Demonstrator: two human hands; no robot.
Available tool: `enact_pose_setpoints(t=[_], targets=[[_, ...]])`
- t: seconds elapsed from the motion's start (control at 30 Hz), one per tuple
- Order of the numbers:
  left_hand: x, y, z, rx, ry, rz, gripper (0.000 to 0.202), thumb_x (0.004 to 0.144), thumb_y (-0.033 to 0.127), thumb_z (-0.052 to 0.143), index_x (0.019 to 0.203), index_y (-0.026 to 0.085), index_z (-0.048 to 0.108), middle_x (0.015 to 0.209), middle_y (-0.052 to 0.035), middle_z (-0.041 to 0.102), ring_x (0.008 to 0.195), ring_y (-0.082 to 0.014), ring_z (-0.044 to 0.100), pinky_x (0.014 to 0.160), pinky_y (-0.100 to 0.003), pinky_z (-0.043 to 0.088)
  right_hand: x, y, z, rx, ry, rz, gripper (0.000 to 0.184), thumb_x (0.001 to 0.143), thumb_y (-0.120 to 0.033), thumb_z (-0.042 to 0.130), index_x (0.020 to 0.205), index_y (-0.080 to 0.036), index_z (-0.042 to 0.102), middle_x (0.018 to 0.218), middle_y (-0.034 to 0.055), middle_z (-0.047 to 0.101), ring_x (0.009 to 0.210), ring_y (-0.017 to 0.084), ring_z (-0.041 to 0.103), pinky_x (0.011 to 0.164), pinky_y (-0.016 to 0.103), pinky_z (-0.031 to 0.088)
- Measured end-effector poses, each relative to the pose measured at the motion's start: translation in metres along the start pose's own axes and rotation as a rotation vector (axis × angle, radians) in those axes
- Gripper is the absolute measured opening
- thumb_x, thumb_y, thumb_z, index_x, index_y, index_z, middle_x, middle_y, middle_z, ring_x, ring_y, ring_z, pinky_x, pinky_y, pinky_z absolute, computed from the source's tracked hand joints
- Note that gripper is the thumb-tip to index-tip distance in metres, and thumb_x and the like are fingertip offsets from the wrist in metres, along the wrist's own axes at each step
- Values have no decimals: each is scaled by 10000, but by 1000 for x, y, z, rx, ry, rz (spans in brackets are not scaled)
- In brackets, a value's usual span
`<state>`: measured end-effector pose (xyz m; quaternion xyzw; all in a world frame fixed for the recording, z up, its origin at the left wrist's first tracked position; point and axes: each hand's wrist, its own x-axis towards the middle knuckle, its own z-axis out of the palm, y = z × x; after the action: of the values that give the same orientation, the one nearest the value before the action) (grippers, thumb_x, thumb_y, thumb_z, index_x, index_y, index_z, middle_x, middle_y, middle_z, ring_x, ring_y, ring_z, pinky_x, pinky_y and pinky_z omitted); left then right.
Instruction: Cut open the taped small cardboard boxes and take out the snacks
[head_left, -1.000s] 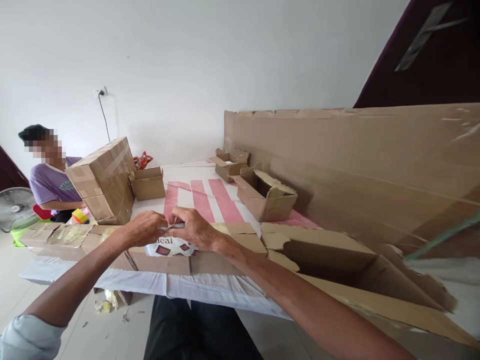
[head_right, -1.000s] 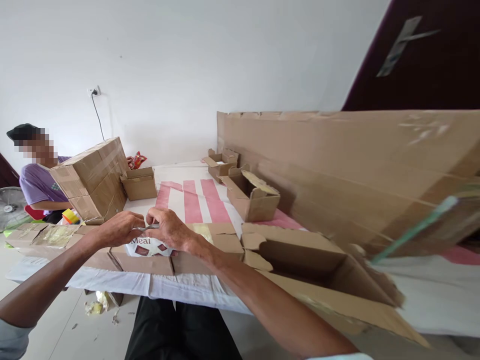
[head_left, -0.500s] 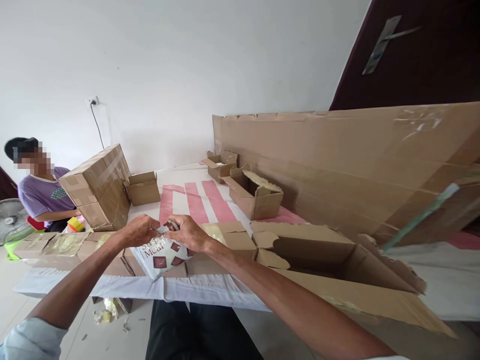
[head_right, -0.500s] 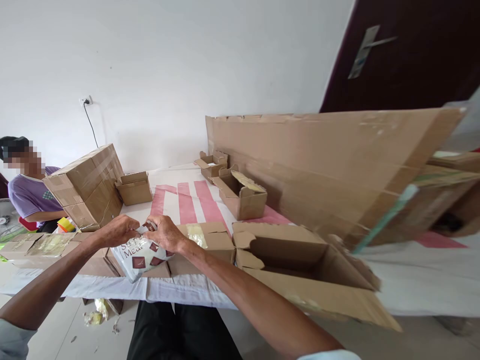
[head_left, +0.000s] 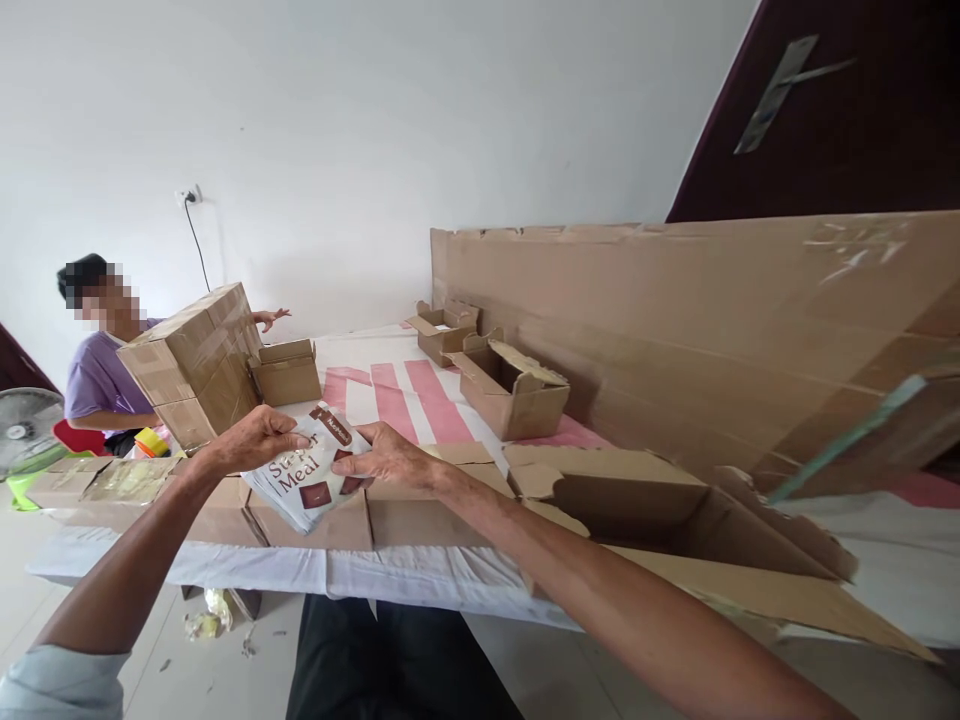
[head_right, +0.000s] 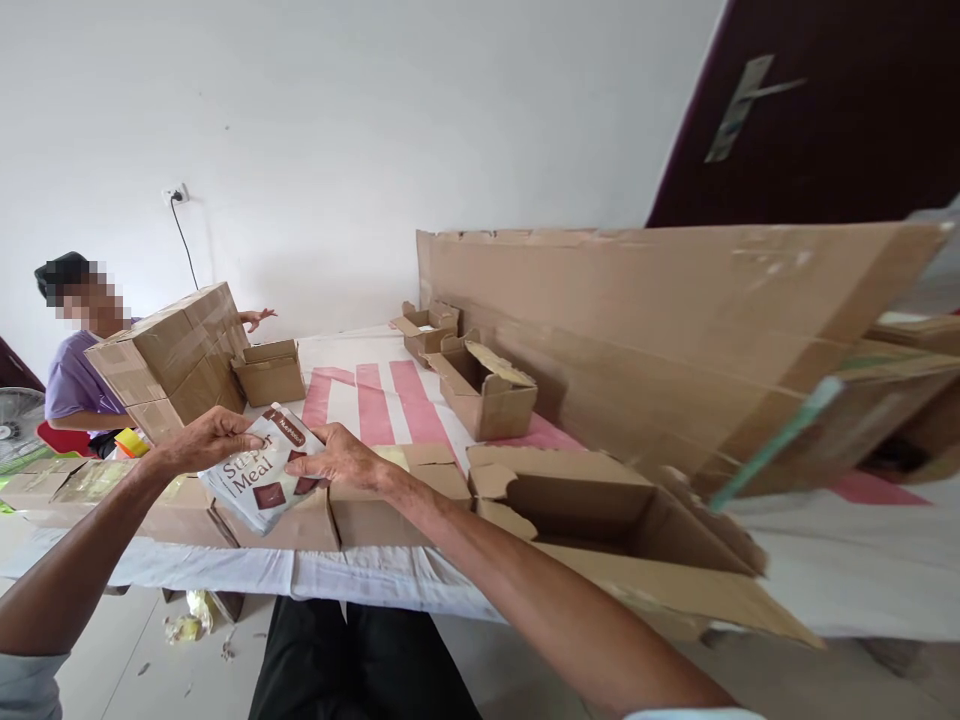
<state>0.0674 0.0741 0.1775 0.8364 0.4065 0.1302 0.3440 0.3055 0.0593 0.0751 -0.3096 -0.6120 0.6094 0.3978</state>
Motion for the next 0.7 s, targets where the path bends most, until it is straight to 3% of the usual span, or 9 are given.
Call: enact_pose_setpoints(t=[0.1, 0.3, 0.5, 0.7], targets=[[-2, 1, 1, 10, 65, 27, 527, 841, 592, 744, 620, 137, 593, 531, 29, 505, 471, -83, 440, 439, -199, 269, -2, -8, 1, -5, -33, -16, 558, 623, -488, 969, 993, -153, 720, 804, 26, 764, 708, 201, 759, 642, 292, 598], [-9, 4, -6, -102, 4, -4, 531, 865, 639, 704, 793, 113, 719, 637, -12, 628, 552, -117, 553, 480, -197, 386, -5, -16, -2, 17, 59, -46, 602, 600, -514, 966, 1024, -151, 743, 862, 47, 775, 744, 221, 754, 674, 339, 617], [-7, 10, -9, -39, 82, 31, 482, 825, 572, 766, 694, 119, 662, 566, 5, 584, 492, -101, 509, 444, -191, 338, -9, -27, -2, -24, 59, -79, 547, 653, -543, 925, 990, -158, 733, 816, 30, 758, 740, 211, 734, 644, 311, 582], [-9, 25, -16, -78, 11, 12, 429, 819, 538, 775, 766, 115, 728, 621, -17, 650, 529, -115, 553, 473, -199, 392, -15, -38, 0, -58, 84, -129, 533, 669, -548, 908, 1005, -176, 727, 831, 35, 761, 753, 228, 742, 639, 325, 590]])
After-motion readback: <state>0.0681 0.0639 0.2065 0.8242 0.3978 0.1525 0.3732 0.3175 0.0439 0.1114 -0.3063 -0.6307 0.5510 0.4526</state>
